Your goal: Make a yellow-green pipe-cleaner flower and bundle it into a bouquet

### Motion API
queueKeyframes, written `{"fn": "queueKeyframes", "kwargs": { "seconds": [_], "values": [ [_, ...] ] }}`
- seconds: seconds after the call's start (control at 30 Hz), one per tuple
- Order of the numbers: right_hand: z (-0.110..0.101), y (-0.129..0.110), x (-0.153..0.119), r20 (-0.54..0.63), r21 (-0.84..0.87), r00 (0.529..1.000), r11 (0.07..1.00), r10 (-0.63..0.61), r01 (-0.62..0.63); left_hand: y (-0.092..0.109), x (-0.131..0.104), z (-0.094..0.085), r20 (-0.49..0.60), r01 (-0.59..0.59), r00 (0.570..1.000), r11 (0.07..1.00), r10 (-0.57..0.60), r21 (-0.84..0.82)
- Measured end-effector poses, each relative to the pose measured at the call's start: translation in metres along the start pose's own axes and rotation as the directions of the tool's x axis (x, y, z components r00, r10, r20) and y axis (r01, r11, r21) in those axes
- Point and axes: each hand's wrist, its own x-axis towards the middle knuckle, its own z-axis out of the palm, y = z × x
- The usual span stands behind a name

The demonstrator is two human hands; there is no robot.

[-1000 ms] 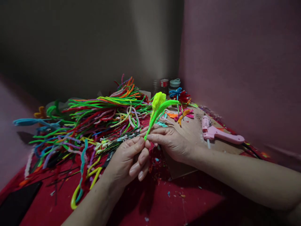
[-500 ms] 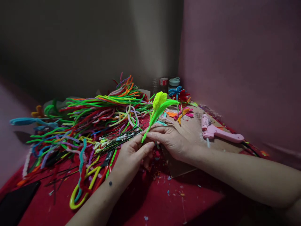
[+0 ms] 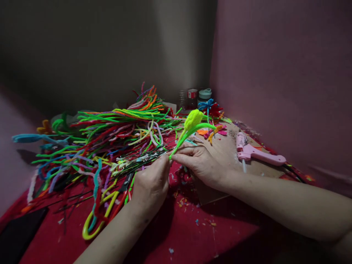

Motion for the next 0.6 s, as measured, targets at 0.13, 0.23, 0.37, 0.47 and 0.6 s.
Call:
{"fn": "queueKeyframes", "kwargs": {
  "seconds": [0.13,0.23,0.37,0.47,0.6],
  "values": [
    [0.001,0.008,0.002,0.058,0.091,0.998,0.996,-0.004,-0.002,0.004,0.002,-0.001,-0.011,0.058,0.998,0.997,-0.059,-0.056],
    [0.001,0.007,0.002,0.098,0.109,0.994,0.993,-0.055,0.045,0.015,0.004,-0.003,0.024,0.188,0.982,0.953,-0.188,-0.238],
    [0.0,-0.005,0.0,0.091,-0.009,0.993,0.997,-0.072,0.073,0.029,0.007,-0.006,0.144,0.393,0.917,0.777,-0.372,-0.492],
    [-0.001,-0.011,-0.001,0.07,0.01,0.996,0.999,-0.05,0.049,0.031,0.007,-0.006,0.308,0.515,0.851,0.566,-0.425,-0.644],
    [0.001,-0.009,0.001,0.02,0.171,0.998,0.984,0.056,-0.058,0.023,0.009,-0.006,0.494,0.597,0.799,0.353,-0.344,-0.72]
  ]
}}
